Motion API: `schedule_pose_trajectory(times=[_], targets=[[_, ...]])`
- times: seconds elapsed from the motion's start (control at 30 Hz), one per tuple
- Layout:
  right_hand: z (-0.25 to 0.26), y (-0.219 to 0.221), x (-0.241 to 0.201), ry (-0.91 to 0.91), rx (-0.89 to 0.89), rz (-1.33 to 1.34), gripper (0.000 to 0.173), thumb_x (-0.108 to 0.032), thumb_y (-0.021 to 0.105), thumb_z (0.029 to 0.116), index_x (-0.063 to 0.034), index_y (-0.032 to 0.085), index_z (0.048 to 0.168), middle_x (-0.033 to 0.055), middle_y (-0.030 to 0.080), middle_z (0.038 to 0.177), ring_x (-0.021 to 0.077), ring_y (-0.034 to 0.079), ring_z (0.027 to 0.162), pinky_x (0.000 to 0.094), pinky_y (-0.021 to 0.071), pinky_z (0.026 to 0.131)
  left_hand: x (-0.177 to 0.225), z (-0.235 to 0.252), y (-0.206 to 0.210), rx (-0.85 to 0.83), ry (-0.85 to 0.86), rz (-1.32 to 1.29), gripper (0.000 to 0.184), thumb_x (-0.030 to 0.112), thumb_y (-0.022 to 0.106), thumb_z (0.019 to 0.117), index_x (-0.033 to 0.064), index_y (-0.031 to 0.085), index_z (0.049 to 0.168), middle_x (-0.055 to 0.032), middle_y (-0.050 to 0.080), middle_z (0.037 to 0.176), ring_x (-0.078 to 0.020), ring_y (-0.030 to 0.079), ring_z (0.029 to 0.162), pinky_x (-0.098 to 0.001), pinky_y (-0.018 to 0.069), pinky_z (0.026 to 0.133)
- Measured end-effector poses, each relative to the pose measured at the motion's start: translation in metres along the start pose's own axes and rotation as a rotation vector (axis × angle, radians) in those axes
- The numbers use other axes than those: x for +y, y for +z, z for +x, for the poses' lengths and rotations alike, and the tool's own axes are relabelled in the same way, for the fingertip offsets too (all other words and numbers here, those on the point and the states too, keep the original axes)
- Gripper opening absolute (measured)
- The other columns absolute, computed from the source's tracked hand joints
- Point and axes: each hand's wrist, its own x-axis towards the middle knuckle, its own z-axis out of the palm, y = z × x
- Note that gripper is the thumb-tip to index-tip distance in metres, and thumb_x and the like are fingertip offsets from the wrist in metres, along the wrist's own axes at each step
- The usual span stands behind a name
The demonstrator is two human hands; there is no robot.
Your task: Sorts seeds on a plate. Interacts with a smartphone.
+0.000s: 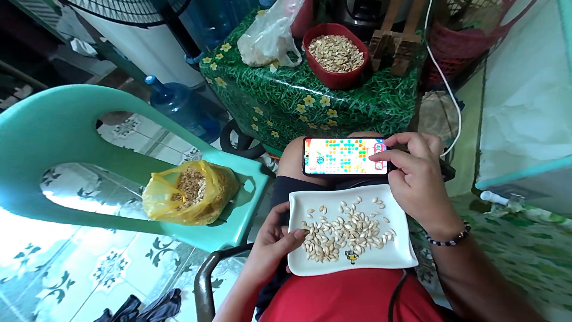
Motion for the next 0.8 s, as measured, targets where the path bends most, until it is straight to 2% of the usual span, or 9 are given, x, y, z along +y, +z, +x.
schedule_pose_trajectory(times=[0.1, 0.27, 0.47, 0.6, 0.8], targets=[[-0.0002, -0.0014, 0.0011, 0.008, 0.002, 0.002, 0.040, 0.001, 0.047, 0.0869, -0.0161, 0.080, 0.103, 0.0117, 0.061, 0.129, 0.0383, 0.044, 0.130, 0.0552, 0.0368, 0.105, -0.0003, 0.0002, 0.0003, 0.000, 0.002, -0.004, 0.054, 0.014, 0.069, 0.0958, 0.0118, 0.041, 0.142, -0.0080, 0.074, 0.095, -0.0135, 0.074, 0.074, -0.0256, 0.0613, 0.060], [-0.0007, -0.0025, 0.0020, 0.002, 0.012, 0.019, 0.040, 0.001, 0.048, 0.0868, -0.0172, 0.081, 0.102, 0.0116, 0.061, 0.129, 0.0382, 0.044, 0.130, 0.0554, 0.0366, 0.105, -0.0004, 0.0005, 0.0001, -0.008, 0.009, -0.001, 0.055, 0.014, 0.069, 0.0960, 0.0122, 0.041, 0.143, -0.0076, 0.074, 0.096, -0.0134, 0.074, 0.075, -0.0261, 0.0617, 0.063], [-0.0023, -0.0008, 0.0005, -0.021, 0.003, 0.034, 0.040, 0.002, 0.050, 0.0861, -0.0179, 0.082, 0.100, 0.0121, 0.062, 0.128, 0.0395, 0.044, 0.130, 0.0573, 0.0363, 0.105, -0.0008, -0.0006, -0.0007, -0.005, 0.003, -0.001, 0.055, 0.014, 0.070, 0.0957, 0.0123, 0.041, 0.143, -0.0071, 0.074, 0.092, -0.0125, 0.073, 0.072, -0.0248, 0.0606, 0.058], [-0.0040, 0.0019, -0.0016, -0.012, -0.019, 0.040, 0.039, 0.000, 0.050, 0.0863, -0.0187, 0.082, 0.101, 0.0112, 0.062, 0.128, 0.0394, 0.043, 0.131, 0.0584, 0.0364, 0.104, 0.0000, -0.0001, -0.0005, -0.006, 0.003, -0.001, 0.055, 0.013, 0.069, 0.0958, 0.0116, 0.041, 0.143, -0.0073, 0.074, 0.095, -0.0133, 0.074, 0.075, -0.0267, 0.0620, 0.064], [-0.0054, 0.0048, -0.0042, -0.028, -0.043, 0.043, 0.041, -0.001, 0.050, 0.0870, -0.0206, 0.082, 0.102, 0.0110, 0.061, 0.129, 0.0389, 0.042, 0.132, 0.0575, 0.0360, 0.105, -0.0005, 0.0002, -0.0002, 0.002, 0.001, -0.002, 0.056, 0.013, 0.070, 0.0957, 0.0113, 0.041, 0.143, -0.0079, 0.074, 0.094, -0.0133, 0.073, 0.074, -0.0261, 0.0617, 0.062]])
